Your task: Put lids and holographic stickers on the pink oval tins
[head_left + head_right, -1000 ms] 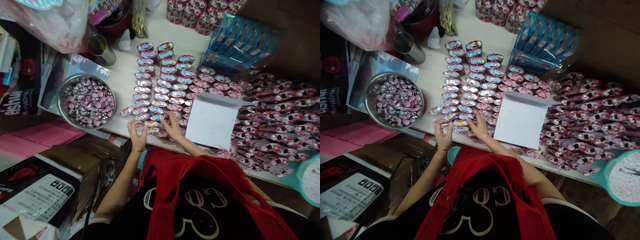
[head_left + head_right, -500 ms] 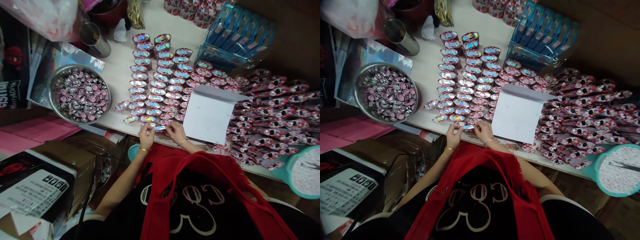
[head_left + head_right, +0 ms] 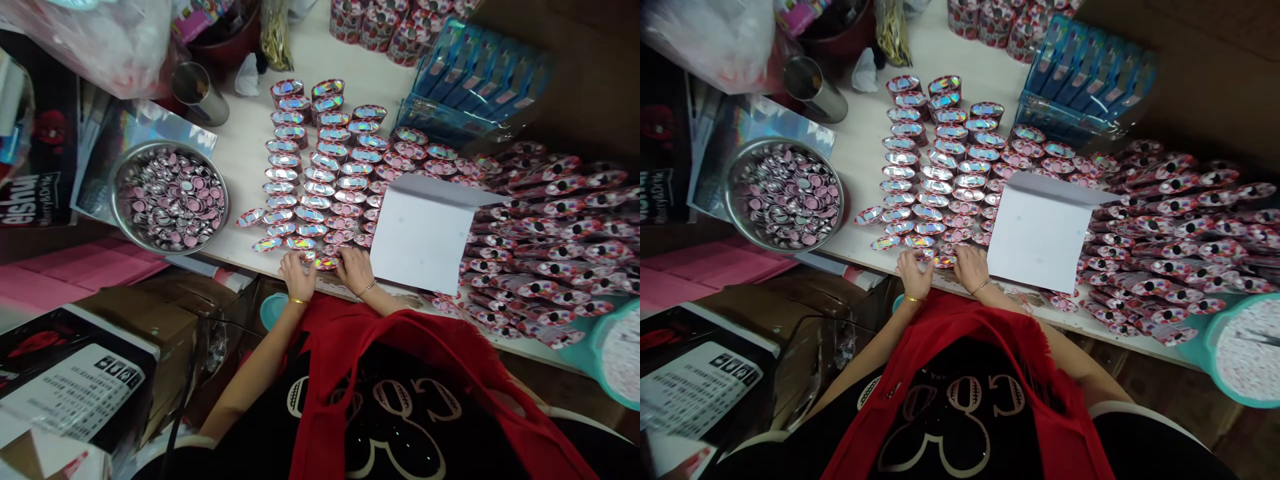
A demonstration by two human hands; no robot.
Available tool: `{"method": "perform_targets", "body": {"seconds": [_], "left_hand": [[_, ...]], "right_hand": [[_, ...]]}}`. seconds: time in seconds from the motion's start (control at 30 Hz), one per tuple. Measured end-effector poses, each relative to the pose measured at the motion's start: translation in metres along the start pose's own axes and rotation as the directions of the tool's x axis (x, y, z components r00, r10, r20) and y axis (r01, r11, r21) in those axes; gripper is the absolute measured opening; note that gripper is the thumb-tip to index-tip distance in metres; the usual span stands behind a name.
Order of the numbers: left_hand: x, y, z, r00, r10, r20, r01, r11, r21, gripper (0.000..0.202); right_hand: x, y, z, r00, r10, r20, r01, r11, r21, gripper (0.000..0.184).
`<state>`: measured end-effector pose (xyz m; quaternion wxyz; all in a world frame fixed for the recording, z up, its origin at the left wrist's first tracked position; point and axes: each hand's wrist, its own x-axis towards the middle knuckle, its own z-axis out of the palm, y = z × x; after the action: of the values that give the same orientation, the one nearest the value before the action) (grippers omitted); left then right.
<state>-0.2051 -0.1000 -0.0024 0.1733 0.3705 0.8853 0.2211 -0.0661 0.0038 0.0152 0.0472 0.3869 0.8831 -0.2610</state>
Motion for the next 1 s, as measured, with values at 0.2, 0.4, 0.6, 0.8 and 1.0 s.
{"method": "perform_targets", "body": {"seconds": [0.2, 0.4, 0.6, 0.8, 1.0], "left_hand": [[0.022, -0.029, -0.025, 0.998, 0.038, 0.051, -0.045, 0.988, 0.145, 0.049], [0.034, -0.033, -0.027, 0.981, 0.126, 0.145, -0.147, 0.979, 0.141, 0.049], [0.036, -0.028, -0.026, 0.975, 0.138, 0.173, -0.171, 0.966, 0.192, 0.047], [0.04, -0.017, -0.051, 0.963, 0.131, 0.237, -0.201, 0.932, 0.302, 0.047], [0.106, 0.034, -0.033, 0.938, 0.337, 0.078, -0.33, 0.94, -0.087, 0.04]], "right_hand": [[0.036, -0.038, -0.009, 0.968, -0.243, 0.068, 0.248, 0.967, -0.062, 0.044], [0.049, -0.039, 0.005, 0.955, -0.265, 0.135, 0.278, 0.957, -0.087, 0.053], [0.048, -0.034, 0.01, 0.949, -0.282, 0.142, 0.29, 0.956, -0.039, 0.054], [0.043, -0.038, -0.012, 0.96, -0.276, 0.042, 0.274, 0.961, 0.049, 0.051], [0.08, 0.052, -0.131, 0.876, 0.049, -0.48, -0.119, 0.986, -0.117, 0.059]]}}
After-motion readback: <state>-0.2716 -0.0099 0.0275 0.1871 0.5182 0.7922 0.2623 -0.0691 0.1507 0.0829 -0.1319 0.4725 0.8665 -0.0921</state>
